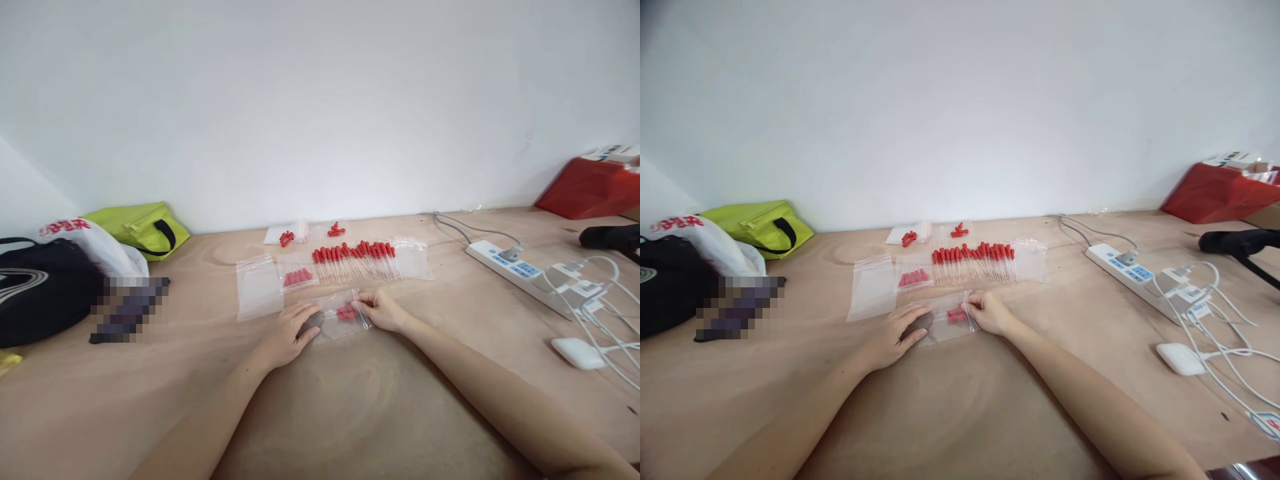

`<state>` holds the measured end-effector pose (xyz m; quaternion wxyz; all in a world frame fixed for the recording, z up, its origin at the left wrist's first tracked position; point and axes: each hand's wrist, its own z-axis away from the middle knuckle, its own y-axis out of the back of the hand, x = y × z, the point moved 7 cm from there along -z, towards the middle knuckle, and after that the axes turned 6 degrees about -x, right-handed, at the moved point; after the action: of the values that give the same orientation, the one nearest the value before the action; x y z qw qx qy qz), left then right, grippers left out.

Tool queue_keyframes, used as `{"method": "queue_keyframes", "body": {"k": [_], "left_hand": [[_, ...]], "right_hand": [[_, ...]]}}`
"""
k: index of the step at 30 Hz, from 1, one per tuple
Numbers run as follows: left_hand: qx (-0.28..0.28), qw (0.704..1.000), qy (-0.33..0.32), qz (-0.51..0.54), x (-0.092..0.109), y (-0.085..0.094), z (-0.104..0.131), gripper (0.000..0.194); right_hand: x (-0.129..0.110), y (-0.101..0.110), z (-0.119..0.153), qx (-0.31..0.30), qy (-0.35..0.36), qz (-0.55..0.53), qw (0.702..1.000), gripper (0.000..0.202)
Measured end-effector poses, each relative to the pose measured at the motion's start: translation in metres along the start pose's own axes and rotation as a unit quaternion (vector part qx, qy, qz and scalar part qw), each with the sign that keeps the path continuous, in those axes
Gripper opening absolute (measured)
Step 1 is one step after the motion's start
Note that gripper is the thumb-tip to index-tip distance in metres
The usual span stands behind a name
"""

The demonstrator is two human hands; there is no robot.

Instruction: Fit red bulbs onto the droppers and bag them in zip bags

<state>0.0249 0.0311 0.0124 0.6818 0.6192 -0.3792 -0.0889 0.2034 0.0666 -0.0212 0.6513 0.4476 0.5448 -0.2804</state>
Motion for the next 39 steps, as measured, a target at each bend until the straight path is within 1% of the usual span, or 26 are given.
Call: {"method": "queue_keyframes", "body": {"k": [2, 4, 5, 7, 9, 12, 15, 18, 23, 26, 28, 31, 33, 35, 37, 39], "left_hand": [[0.002, 1.000, -0.003, 0.000, 0.001, 0.000, 0.000, 0.037], [0.004, 1.000, -0.006, 0.002, 0.002, 0.001, 0.000, 0.035], [0.005, 1.000, -0.007, 0.002, 0.002, 0.002, 0.000, 0.035], [0.007, 1.000, -0.008, 0.004, 0.003, 0.002, -0.001, 0.034], [0.008, 1.000, -0.011, 0.005, 0.003, 0.002, -0.001, 0.032], [0.012, 1.000, -0.016, 0.008, 0.002, 0.002, 0.000, 0.030], [0.014, 1.000, -0.021, 0.009, 0.002, 0.002, 0.000, 0.030], [0.013, 1.000, -0.025, 0.012, 0.003, 0.002, 0.001, 0.030], [0.013, 1.000, -0.025, 0.015, 0.003, 0.002, 0.002, 0.030], [0.015, 0.999, -0.023, 0.017, 0.004, 0.003, 0.002, 0.030], [0.016, 0.999, -0.022, 0.020, 0.004, 0.003, 0.002, 0.029], [0.017, 0.999, -0.024, 0.022, 0.004, 0.004, 0.002, 0.029], [0.016, 0.999, -0.025, 0.021, 0.005, 0.004, 0.001, 0.028], [0.017, 0.999, -0.024, 0.021, 0.004, 0.004, 0.001, 0.029], [0.018, 0.999, -0.024, 0.023, 0.003, 0.004, 0.000, 0.029], [0.020, 0.999, -0.024, 0.026, 0.002, 0.003, 0.000, 0.029]], "right_hand": [[0.000, 0.006, -0.001, 0.012, -0.014, 0.020, 1.000, 0.021], [-0.001, 0.022, -0.003, 0.075, -0.032, 0.067, 0.994, 0.017], [-0.004, 0.032, -0.005, 0.118, -0.035, 0.104, 0.987, 0.014], [-0.014, 0.048, -0.012, 0.191, -0.029, 0.190, 0.963, 0.009], [-0.023, 0.055, -0.027, 0.223, -0.033, 0.270, 0.936, 0.008], [-0.026, 0.060, -0.053, 0.243, -0.095, 0.347, 0.901, 0.016], [-0.023, 0.062, -0.074, 0.257, -0.149, 0.360, 0.885, 0.022], [-0.020, 0.062, -0.084, 0.265, -0.163, 0.353, 0.882, 0.023], [-0.018, 0.060, -0.089, 0.269, -0.171, 0.349, 0.881, 0.026], [-0.021, 0.062, -0.087, 0.266, -0.159, 0.347, 0.885, 0.029], [-0.024, 0.065, -0.080, 0.260, -0.139, 0.348, 0.890, 0.034], [-0.026, 0.072, -0.057, 0.264, -0.068, 0.300, 0.914, 0.050], [-0.021, 0.077, -0.034, 0.278, -0.021, 0.206, 0.938, 0.063], [-0.010, 0.076, -0.011, 0.282, -0.002, 0.081, 0.956, 0.073], [0.000, 0.069, 0.005, 0.278, 0.002, -0.024, 0.960, 0.079], [0.004, 0.062, 0.015, 0.288, -0.002, -0.082, 0.954, 0.080]]}}
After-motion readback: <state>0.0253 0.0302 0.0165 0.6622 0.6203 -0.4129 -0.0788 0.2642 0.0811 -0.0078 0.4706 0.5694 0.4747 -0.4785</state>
